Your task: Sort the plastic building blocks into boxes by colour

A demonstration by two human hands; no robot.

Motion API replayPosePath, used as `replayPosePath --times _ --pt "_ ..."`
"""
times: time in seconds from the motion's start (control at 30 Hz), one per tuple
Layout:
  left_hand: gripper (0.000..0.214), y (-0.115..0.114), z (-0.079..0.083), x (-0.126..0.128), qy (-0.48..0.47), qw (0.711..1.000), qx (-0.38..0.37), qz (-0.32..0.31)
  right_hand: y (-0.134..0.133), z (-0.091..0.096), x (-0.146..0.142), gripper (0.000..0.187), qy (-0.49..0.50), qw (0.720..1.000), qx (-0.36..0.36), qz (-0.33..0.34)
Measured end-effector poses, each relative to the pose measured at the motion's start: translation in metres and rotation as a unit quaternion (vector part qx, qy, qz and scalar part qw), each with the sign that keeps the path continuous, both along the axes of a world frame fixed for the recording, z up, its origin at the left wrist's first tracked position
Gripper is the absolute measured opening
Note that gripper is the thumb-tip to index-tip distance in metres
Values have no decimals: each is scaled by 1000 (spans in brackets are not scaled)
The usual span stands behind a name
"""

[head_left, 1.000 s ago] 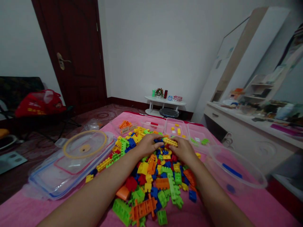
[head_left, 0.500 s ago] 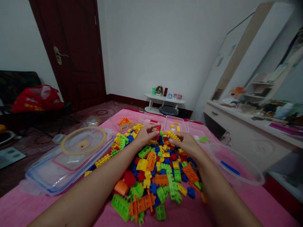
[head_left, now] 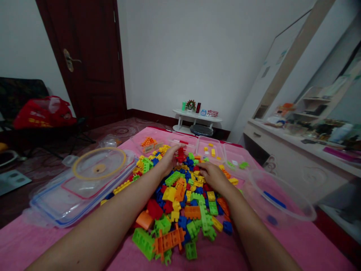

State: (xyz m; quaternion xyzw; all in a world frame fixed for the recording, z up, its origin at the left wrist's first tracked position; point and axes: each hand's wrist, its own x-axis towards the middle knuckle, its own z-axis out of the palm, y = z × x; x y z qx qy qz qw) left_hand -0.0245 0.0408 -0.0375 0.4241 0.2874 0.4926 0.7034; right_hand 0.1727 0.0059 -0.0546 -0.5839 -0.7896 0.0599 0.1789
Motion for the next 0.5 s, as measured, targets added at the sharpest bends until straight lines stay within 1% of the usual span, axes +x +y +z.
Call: replayPosePath --times 0.07,0.1,0.2,0.3,0.37,0.47,0.5 --pt "45 -1 -1 1 7 1000 3 -11 -1 3 1 27 -12 1000 -12 -11" --pt "47 -1 -1 1 12 1000 6 -13 -2 6 1 24 -14 1000 -7 -18" --pt "48 1 -5 2 55 998 30 4 -4 16 6 21 -15 999 8 -39" --pt "51 2 -8 3 114 991 61 27 -9 33 13 20 -18 999 -6 -45" --pt "52 3 -9 4 142 986 79 33 -15 45 17 19 -30 998 -40 -36" --pt "52 2 -9 5 169 979 109 43 -25 57 18 14 -76 990 -116 -25" --pt "51 1 -9 6 175 977 117 45 -28 60 16 17 -96 987 -130 -24"
